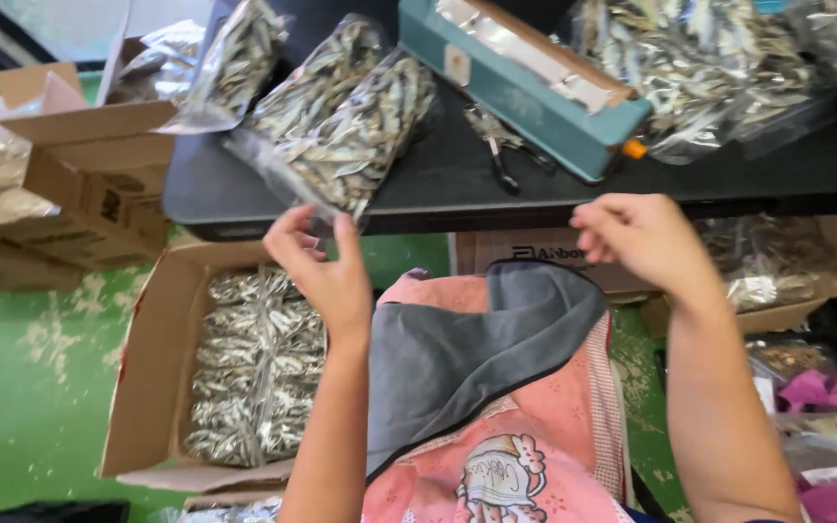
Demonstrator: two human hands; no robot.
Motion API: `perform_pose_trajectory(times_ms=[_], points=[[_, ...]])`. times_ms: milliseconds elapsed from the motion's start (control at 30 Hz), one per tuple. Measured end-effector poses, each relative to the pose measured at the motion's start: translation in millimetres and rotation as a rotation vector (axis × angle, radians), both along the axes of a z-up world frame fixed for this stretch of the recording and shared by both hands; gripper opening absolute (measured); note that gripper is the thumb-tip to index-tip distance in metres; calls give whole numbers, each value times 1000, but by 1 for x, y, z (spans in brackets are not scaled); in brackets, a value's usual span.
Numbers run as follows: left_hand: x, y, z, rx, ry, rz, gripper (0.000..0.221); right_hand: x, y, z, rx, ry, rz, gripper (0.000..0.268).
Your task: The person packages small dried fish by placing them into plastic bags and using a heat sealer to seal the bags.
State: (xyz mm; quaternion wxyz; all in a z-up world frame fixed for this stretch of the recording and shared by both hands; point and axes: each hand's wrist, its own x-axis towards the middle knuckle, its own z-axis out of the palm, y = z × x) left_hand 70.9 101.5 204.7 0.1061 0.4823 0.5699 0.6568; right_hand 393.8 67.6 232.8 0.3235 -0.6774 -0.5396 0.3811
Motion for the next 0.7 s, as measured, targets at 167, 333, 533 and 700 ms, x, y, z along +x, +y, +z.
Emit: perform_pose_trajectory(times_ms=[167, 333, 533, 700], points=[[-49, 40, -69, -193, -246, -30, 45, -92, 38, -37, 494, -216, 173, 6], [-35, 20, -33, -235, -499, -303, 16, -176, 36, -10, 935, -330, 382, 62], [-40, -82, 82, 35, -323, -650, 20, -191, 9, 18, 1222, -340, 460, 57], [-63, -124, 112, -138, -172, -828, 25, -195, -49, 31, 981, 112, 940, 93]])
